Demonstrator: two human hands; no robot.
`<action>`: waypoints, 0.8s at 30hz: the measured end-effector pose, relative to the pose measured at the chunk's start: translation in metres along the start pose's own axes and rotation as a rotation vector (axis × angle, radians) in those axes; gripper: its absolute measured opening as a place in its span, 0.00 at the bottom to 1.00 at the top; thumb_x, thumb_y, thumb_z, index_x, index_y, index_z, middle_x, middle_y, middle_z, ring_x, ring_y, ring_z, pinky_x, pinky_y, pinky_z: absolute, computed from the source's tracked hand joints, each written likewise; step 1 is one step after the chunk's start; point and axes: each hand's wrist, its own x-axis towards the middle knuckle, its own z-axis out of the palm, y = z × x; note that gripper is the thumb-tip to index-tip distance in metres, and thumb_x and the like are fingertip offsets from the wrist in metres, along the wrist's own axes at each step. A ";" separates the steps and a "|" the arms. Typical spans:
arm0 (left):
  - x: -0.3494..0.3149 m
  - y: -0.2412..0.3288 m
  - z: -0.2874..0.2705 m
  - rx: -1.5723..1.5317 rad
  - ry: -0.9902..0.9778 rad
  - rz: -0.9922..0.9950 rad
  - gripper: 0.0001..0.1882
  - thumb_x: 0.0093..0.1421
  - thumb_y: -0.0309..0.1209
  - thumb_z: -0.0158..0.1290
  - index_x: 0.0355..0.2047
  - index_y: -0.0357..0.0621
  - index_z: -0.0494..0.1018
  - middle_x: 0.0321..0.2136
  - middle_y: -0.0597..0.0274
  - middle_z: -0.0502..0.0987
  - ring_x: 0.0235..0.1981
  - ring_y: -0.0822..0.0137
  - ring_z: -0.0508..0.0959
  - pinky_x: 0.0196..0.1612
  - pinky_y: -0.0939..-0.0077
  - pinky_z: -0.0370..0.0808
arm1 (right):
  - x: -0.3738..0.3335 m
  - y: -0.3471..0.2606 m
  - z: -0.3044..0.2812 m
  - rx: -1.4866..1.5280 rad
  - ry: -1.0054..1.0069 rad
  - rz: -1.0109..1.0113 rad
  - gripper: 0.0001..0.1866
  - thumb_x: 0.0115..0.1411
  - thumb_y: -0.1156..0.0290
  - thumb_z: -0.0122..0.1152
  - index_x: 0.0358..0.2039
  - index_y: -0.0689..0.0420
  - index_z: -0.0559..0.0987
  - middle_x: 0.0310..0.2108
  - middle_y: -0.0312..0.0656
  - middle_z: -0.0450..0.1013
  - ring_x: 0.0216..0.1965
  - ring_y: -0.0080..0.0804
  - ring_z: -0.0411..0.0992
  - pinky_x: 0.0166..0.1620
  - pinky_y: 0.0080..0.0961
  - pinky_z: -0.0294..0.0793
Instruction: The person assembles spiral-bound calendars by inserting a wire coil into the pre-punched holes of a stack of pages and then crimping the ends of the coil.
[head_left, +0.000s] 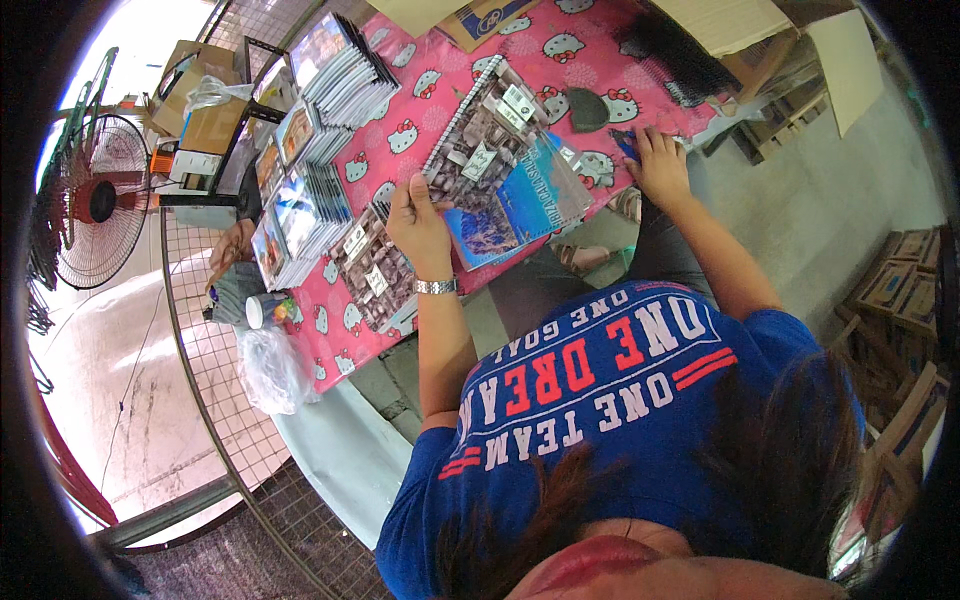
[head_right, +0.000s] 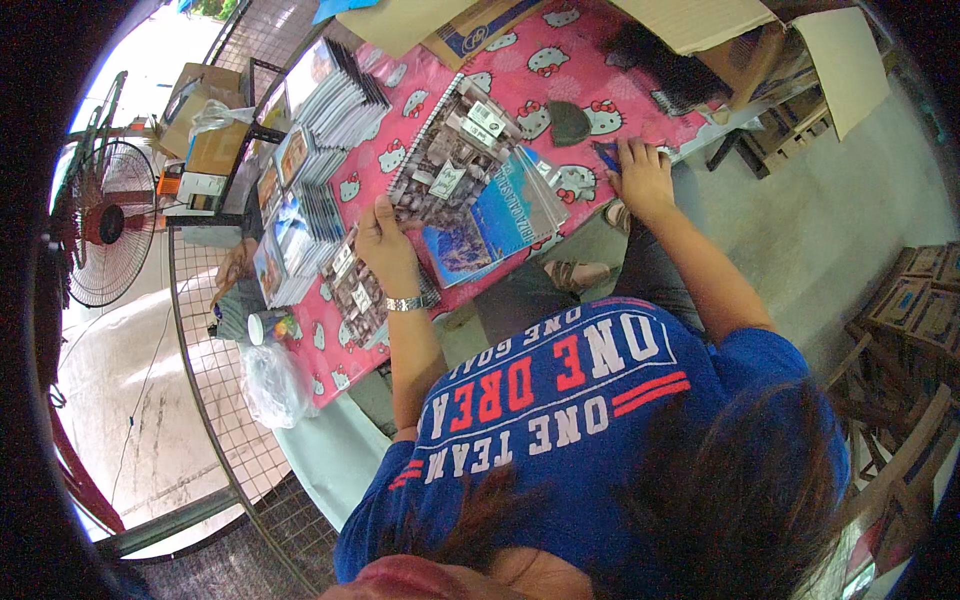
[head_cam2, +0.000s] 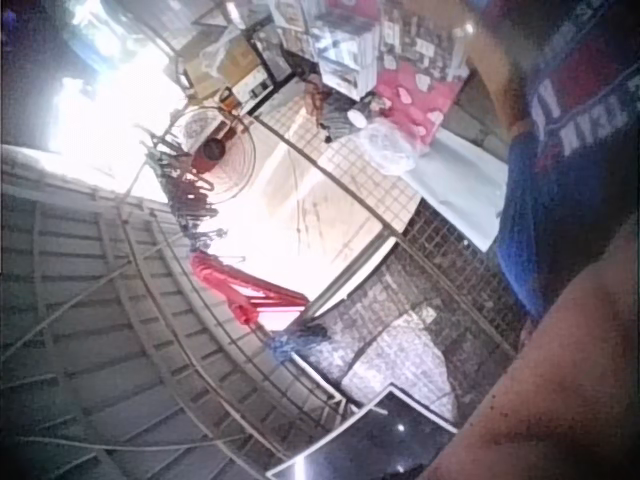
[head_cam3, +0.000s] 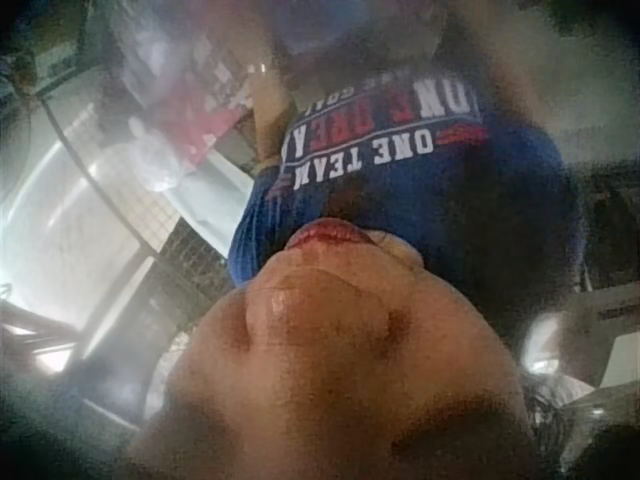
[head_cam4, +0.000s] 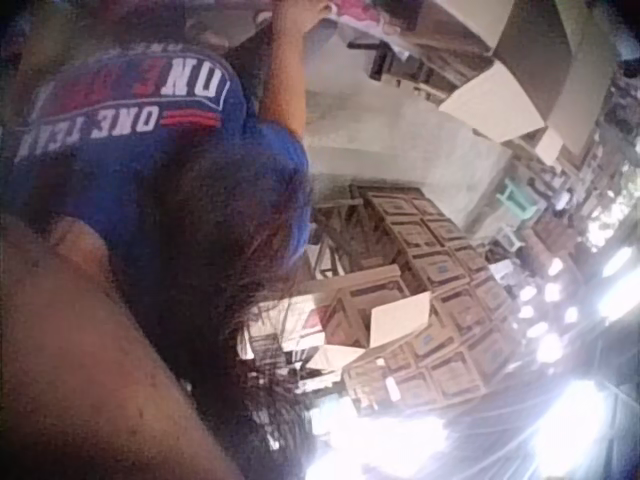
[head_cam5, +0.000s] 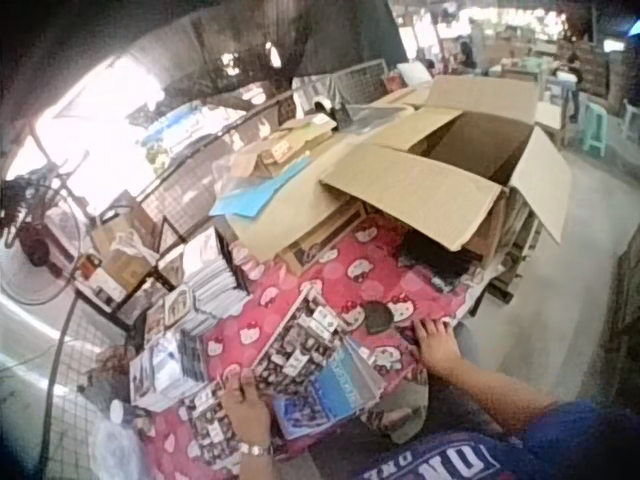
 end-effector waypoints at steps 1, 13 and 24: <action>0.000 -0.001 0.002 -0.029 0.004 0.033 0.13 0.63 0.30 0.56 0.43 0.33 0.74 0.27 0.61 0.76 0.20 0.74 0.76 0.24 0.81 0.74 | 0.001 0.000 -0.007 0.108 -0.025 0.055 0.33 0.58 0.56 0.61 0.60 0.59 0.66 0.54 0.55 0.66 0.54 0.55 0.66 0.57 0.44 0.65; -0.014 0.022 0.008 0.208 -0.004 0.135 0.10 0.62 0.27 0.55 0.42 0.32 0.76 0.21 0.61 0.78 0.21 0.75 0.78 0.25 0.81 0.72 | 0.017 -0.163 -0.134 0.979 0.044 -0.526 0.29 0.52 0.60 0.67 0.55 0.53 0.74 0.47 0.49 0.71 0.50 0.48 0.69 0.54 0.42 0.67; -0.022 0.014 0.011 0.231 0.066 0.251 0.12 0.55 0.16 0.52 0.40 0.32 0.77 0.30 0.55 0.83 0.23 0.73 0.79 0.30 0.78 0.76 | 0.022 -0.177 -0.126 1.535 -0.815 -0.133 0.26 0.55 0.60 0.66 0.53 0.57 0.75 0.40 0.49 0.75 0.42 0.42 0.75 0.46 0.34 0.74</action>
